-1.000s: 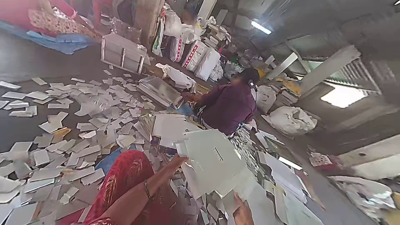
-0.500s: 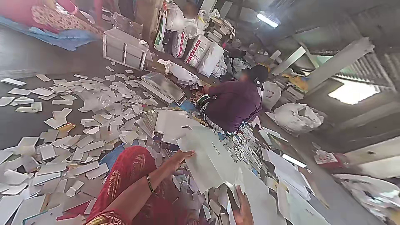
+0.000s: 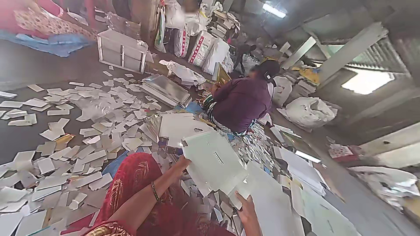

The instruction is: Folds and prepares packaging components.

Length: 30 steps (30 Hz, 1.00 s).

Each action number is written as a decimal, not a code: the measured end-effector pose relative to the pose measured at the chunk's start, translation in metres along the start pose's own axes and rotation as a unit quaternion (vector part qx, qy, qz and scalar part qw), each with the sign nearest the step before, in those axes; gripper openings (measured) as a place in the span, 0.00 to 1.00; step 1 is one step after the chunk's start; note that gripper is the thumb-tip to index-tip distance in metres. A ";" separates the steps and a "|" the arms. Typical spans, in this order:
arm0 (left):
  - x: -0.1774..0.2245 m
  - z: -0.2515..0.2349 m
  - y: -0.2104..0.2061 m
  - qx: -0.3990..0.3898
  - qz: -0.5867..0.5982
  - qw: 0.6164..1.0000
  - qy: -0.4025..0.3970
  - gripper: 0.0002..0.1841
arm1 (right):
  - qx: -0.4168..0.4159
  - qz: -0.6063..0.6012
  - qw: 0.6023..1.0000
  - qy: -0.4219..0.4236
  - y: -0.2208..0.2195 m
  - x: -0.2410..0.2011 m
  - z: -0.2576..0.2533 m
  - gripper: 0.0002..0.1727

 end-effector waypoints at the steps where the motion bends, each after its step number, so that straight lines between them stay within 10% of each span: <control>1: 0.000 0.000 0.001 0.000 -0.006 1.000 -0.002 0.28 | 0.002 -0.004 1.000 -0.011 -0.001 0.002 0.002 0.48; 30: 0.014 0.006 -0.004 -0.072 0.072 0.995 -0.024 0.27 | 0.032 -0.042 0.997 0.053 -0.008 -0.022 0.011 0.56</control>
Point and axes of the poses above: each hand's wrist, its own z-axis away from the middle knuckle, its own y-axis out of the back of the hand, x = y × z, the point moved 5 cm from there along -z, towards the middle knuckle, and after that the axes turned 3 degrees about y, right-handed, at the moved point
